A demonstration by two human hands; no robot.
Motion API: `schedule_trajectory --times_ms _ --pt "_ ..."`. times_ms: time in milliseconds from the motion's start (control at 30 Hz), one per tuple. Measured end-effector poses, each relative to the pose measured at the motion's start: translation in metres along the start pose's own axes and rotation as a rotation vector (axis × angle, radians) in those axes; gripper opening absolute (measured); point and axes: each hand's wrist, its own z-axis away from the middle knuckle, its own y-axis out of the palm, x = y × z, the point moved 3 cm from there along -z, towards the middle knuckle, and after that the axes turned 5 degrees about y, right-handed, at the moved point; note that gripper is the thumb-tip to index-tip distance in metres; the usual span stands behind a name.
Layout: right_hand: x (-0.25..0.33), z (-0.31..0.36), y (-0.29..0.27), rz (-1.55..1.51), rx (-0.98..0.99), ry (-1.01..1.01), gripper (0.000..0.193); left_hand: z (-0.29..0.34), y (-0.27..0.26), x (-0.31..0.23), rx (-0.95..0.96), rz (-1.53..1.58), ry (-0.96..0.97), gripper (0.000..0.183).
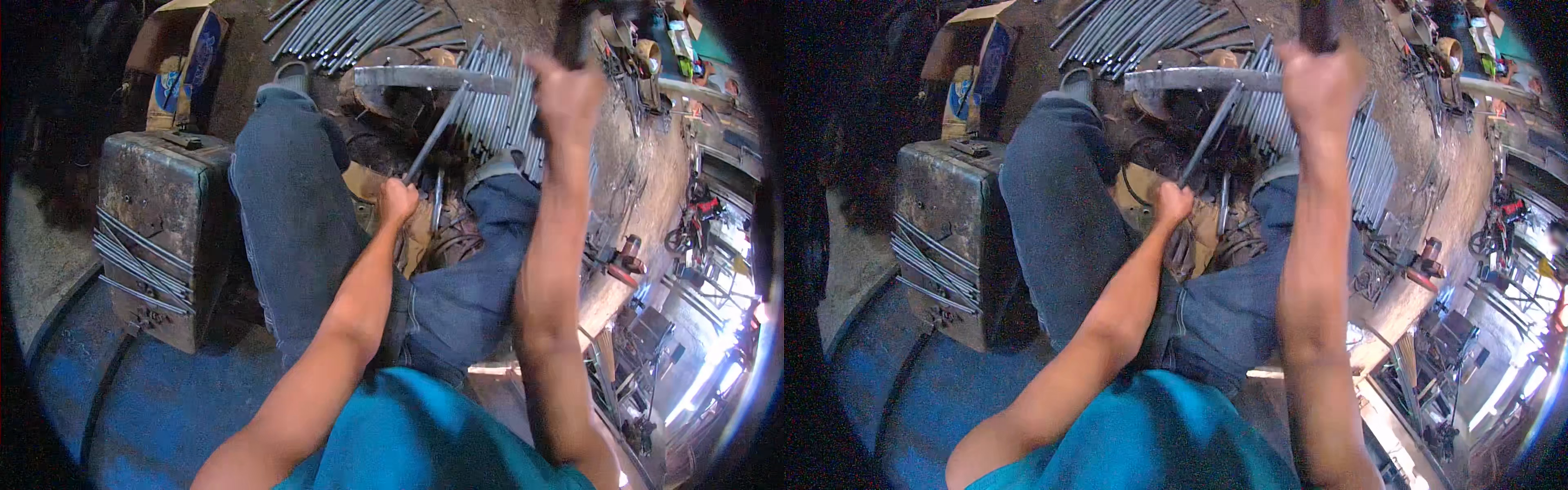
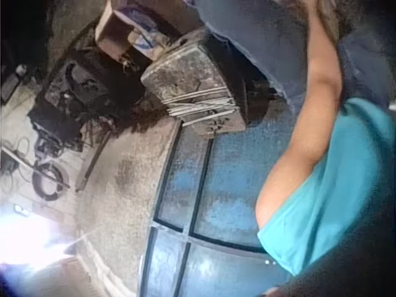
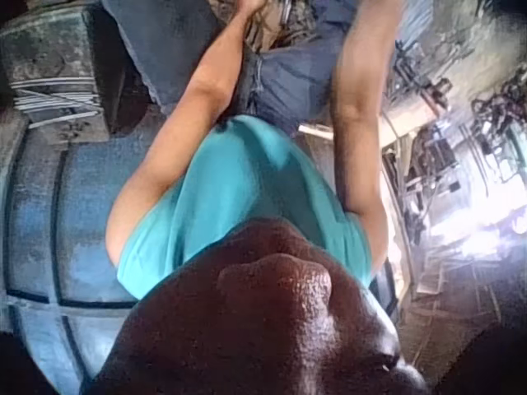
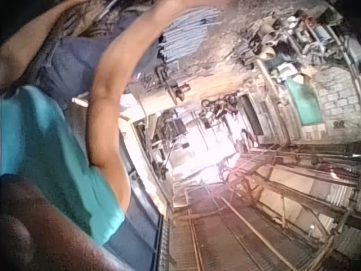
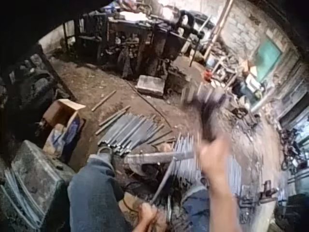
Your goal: Hammer a metal rod against a metal block to straighten or shape it.
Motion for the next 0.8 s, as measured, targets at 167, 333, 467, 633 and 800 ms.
schedule_trajectory --times_ms 167,333,467,633,800 --pt "0.064 -0.026 -0.092 -0.923 -0.049 -0.078 0.012 0.003 -0.002 -0.002 -0.066 0.003 0.006 0.030" --pt "-0.054 0.081 0.035 -0.717 -0.386 0.271 0.031 0.001 0.002 -0.013 -0.027 0.009 -0.006 0.032" --pt "-0.104 0.073 0.078 -0.001 0.180 0.443 0.026 0.016 0.014 0.018 0.001 0.011 -0.056 0.032" --pt "0.023 -0.018 -0.035 -0.345 -0.129 0.154 0.013 0.009 -0.002 0.017 -0.031 0.045 -0.171 0.031" --pt "0.035 0.007 -0.081 -0.866 -0.137 -0.035 0.021 0.018 -0.014 0.006 -0.061 -0.010 -0.085 0.030"
